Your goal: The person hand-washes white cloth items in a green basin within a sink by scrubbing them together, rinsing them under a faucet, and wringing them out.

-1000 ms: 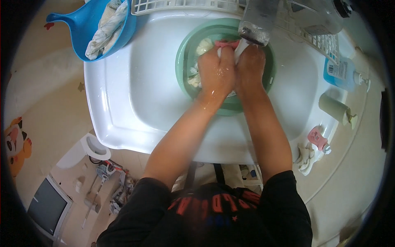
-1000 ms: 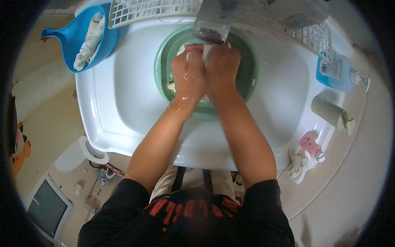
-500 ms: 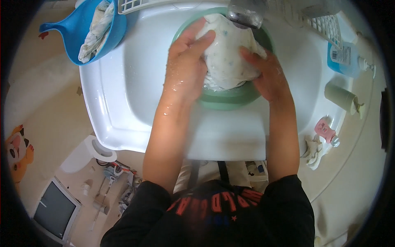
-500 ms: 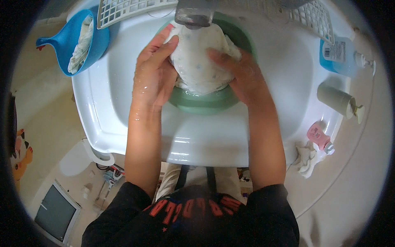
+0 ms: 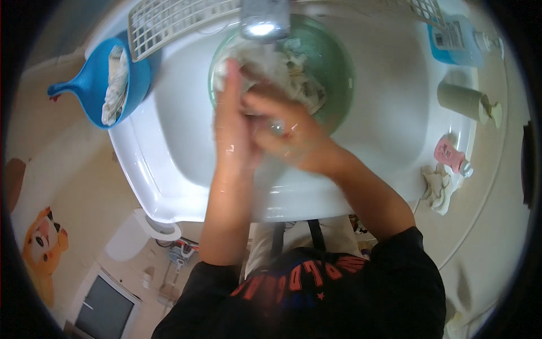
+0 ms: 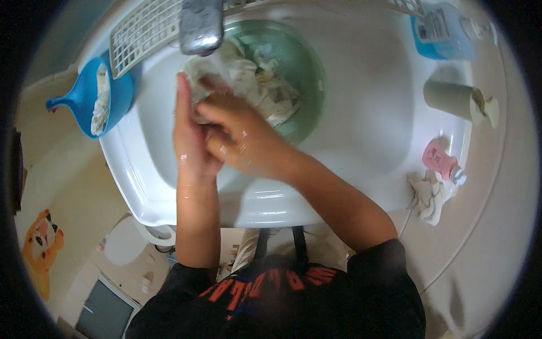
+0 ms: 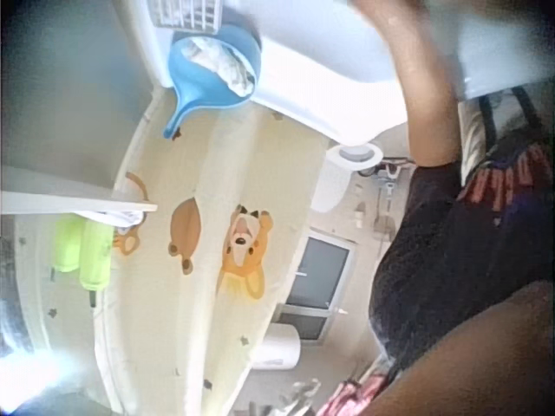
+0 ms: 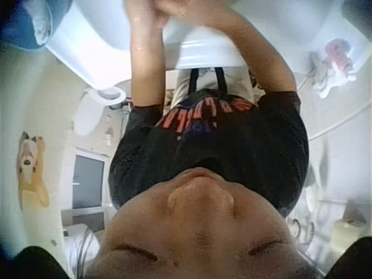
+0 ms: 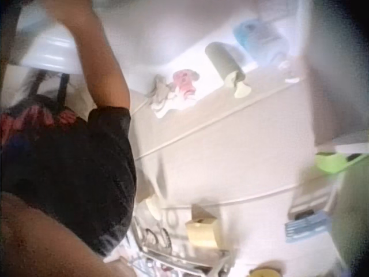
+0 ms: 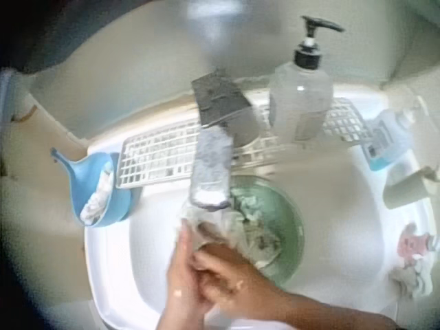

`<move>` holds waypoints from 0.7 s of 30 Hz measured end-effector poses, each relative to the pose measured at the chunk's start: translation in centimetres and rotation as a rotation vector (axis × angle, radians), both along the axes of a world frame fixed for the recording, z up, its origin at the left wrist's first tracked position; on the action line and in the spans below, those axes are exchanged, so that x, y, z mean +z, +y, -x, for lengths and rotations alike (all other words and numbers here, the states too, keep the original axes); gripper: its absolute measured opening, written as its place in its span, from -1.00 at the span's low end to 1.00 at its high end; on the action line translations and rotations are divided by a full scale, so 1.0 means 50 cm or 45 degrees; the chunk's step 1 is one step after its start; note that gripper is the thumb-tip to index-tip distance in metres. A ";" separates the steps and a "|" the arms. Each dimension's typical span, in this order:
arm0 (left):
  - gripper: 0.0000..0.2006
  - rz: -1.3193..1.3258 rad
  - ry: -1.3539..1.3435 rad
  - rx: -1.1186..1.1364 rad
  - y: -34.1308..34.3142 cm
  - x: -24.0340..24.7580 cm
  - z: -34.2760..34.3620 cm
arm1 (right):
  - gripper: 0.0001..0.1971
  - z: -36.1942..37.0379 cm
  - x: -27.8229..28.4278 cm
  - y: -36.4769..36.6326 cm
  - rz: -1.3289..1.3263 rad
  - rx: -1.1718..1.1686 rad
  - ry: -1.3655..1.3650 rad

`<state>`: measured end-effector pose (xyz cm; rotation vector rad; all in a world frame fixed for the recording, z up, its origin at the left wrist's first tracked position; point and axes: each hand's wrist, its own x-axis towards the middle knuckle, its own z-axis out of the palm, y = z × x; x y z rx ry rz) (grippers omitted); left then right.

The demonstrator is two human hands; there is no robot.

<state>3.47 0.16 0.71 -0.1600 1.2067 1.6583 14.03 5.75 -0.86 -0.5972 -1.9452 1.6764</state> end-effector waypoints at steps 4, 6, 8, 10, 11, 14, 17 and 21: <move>-0.40 -0.142 -0.243 0.079 -0.014 0.007 0.037 | -0.70 -0.005 -0.010 0.015 0.092 0.158 0.207; -0.35 -0.213 -0.346 0.041 -0.017 0.002 0.047 | -0.79 -0.020 0.012 0.034 0.660 0.187 0.259; -0.35 -0.181 -0.322 0.057 -0.007 0.007 0.042 | -0.79 -0.028 0.006 0.049 0.685 -0.078 0.215; -0.41 -0.093 -0.183 -0.148 0.000 0.013 0.047 | -0.71 -0.042 -0.001 0.086 0.660 -0.339 0.150; -0.41 -0.093 -0.182 -0.147 -0.005 0.008 0.057 | -0.71 -0.034 -0.015 0.101 0.660 -0.337 0.151; -0.47 0.085 0.156 -0.510 -0.012 0.008 0.084 | -0.44 -0.031 -0.040 0.110 -0.452 -0.408 -0.098; -0.50 0.017 0.324 -0.666 0.004 0.011 0.090 | -0.32 -0.037 -0.037 0.124 0.210 -0.061 -0.087; -0.64 0.159 0.416 -0.524 0.007 0.009 0.099 | -0.41 -0.042 -0.024 0.142 0.596 -0.077 -0.028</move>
